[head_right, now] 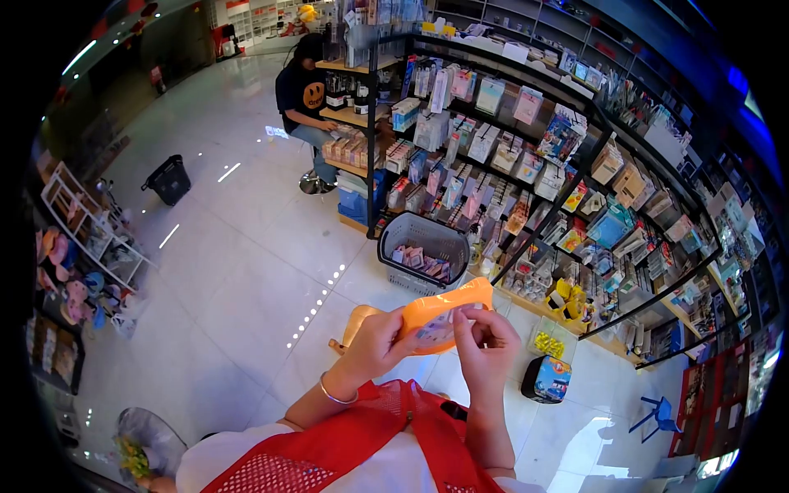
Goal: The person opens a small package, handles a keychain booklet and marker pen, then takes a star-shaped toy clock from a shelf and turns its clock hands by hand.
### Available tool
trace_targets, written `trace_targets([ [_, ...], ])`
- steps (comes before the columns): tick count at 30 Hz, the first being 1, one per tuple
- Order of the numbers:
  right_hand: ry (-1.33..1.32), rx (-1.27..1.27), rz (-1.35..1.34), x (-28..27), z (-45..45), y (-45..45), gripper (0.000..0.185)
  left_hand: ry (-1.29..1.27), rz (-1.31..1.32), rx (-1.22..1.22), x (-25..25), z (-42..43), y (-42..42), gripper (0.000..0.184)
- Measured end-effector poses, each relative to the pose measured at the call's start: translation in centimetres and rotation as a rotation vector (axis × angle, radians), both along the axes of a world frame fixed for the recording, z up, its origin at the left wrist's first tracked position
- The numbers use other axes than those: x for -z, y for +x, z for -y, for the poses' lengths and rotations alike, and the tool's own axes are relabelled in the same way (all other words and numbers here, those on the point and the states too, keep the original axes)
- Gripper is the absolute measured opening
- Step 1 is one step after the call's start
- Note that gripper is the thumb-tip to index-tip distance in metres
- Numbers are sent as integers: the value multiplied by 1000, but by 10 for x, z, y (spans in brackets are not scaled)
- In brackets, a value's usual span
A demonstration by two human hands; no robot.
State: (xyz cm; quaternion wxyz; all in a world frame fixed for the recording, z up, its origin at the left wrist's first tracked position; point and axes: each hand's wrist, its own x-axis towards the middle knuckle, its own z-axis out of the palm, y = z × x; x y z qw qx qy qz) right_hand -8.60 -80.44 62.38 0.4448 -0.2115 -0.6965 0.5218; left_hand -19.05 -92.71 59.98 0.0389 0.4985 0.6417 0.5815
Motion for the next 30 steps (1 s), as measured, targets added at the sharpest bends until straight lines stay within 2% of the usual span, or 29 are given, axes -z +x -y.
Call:
trace_targets([
  [2,119,116,14,5,-9,2,7,1,48,-6,-4,3,3,24],
  [3,284,169,66,0,-10,3,9,5,63,-9,-7,2,1,24],
  [6,379,230,125,-11,-6,2,9,21,-9,-61,-2,4,-2,22],
  [9,584,141,161,-7,-6,1,12,51,212,-66,-1,7,-3,21],
  [13,729,55,172,3,-6,3,27,136,221,-103,4,6,-5,20],
  [18,723,58,174,2,-1,-2,32,41,177,-63,-6,15,-6,21],
  [20,717,61,180,3,-1,-5,33,86,167,-108,2,13,-7,22],
  [30,685,-69,148,15,25,-12,17,260,330,-173,9,13,-5,26],
])
